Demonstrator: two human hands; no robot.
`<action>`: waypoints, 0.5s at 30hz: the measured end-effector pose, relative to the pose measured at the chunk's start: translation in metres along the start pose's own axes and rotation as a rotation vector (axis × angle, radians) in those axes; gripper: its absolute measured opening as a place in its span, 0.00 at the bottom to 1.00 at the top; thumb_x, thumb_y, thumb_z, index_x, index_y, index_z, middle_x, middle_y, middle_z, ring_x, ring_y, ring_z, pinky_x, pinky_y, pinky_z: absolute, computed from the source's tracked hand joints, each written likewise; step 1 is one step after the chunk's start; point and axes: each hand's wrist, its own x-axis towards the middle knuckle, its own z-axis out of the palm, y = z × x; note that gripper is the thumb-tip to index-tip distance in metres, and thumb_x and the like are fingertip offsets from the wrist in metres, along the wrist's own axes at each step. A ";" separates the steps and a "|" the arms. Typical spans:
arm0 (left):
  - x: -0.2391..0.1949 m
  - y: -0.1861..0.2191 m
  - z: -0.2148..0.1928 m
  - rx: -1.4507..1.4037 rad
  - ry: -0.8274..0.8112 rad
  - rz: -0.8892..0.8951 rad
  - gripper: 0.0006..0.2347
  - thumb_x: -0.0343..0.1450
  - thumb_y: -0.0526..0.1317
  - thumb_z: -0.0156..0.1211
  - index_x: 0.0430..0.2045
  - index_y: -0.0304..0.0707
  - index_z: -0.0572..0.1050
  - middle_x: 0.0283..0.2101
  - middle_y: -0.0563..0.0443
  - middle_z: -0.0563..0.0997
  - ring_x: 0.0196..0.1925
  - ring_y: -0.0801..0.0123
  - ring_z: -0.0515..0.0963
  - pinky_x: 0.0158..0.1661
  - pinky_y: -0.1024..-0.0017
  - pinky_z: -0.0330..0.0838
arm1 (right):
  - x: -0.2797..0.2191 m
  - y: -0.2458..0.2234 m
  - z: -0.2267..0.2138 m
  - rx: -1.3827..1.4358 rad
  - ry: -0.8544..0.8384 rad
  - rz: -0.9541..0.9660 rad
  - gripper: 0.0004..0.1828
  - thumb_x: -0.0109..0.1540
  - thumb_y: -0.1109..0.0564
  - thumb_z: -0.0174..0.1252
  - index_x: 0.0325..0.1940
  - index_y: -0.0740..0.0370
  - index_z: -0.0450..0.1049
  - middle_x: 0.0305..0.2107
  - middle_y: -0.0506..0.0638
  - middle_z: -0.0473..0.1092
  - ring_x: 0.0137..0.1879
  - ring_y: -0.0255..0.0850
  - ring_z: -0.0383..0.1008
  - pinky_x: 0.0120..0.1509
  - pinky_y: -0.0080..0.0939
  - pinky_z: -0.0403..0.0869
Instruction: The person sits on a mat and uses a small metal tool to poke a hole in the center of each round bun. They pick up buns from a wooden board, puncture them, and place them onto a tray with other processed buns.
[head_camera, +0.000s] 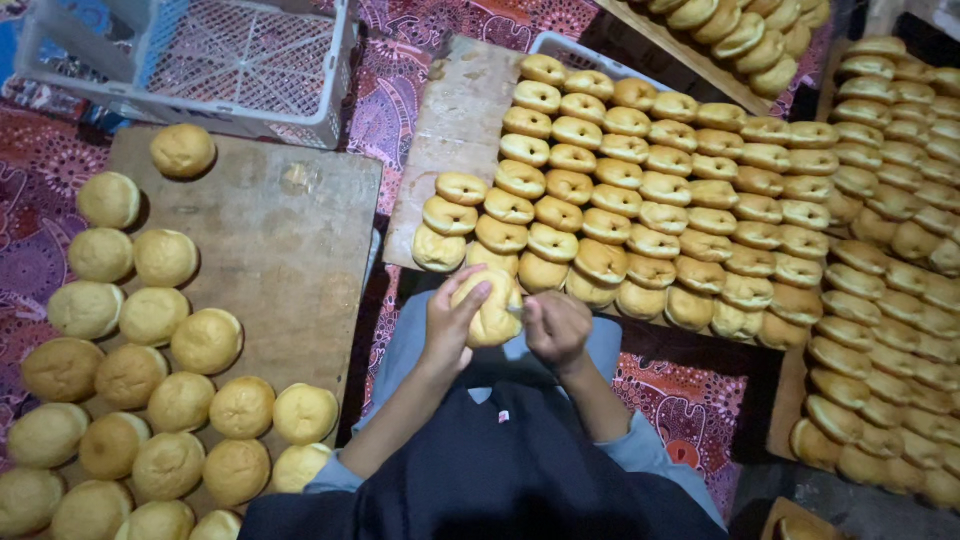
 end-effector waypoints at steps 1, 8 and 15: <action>-0.005 -0.006 0.004 -0.028 0.026 0.034 0.16 0.69 0.32 0.66 0.52 0.27 0.76 0.46 0.44 0.82 0.45 0.70 0.83 0.47 0.72 0.80 | -0.003 0.003 -0.001 -0.032 0.114 -0.076 0.09 0.67 0.64 0.57 0.31 0.66 0.73 0.23 0.56 0.72 0.27 0.48 0.74 0.34 0.44 0.72; 0.015 0.002 -0.015 0.118 -0.150 -0.134 0.17 0.69 0.32 0.66 0.52 0.23 0.76 0.47 0.43 0.83 0.44 0.68 0.84 0.46 0.70 0.80 | -0.028 0.032 0.017 0.361 -0.383 0.501 0.08 0.64 0.62 0.61 0.30 0.65 0.77 0.20 0.52 0.74 0.24 0.44 0.76 0.29 0.41 0.72; 0.019 -0.042 -0.011 -0.050 0.061 -0.069 0.17 0.72 0.34 0.62 0.55 0.24 0.74 0.48 0.41 0.82 0.46 0.68 0.83 0.47 0.71 0.79 | -0.044 0.058 0.044 -0.080 0.028 0.006 0.11 0.68 0.60 0.60 0.31 0.65 0.75 0.21 0.52 0.71 0.26 0.43 0.71 0.34 0.42 0.70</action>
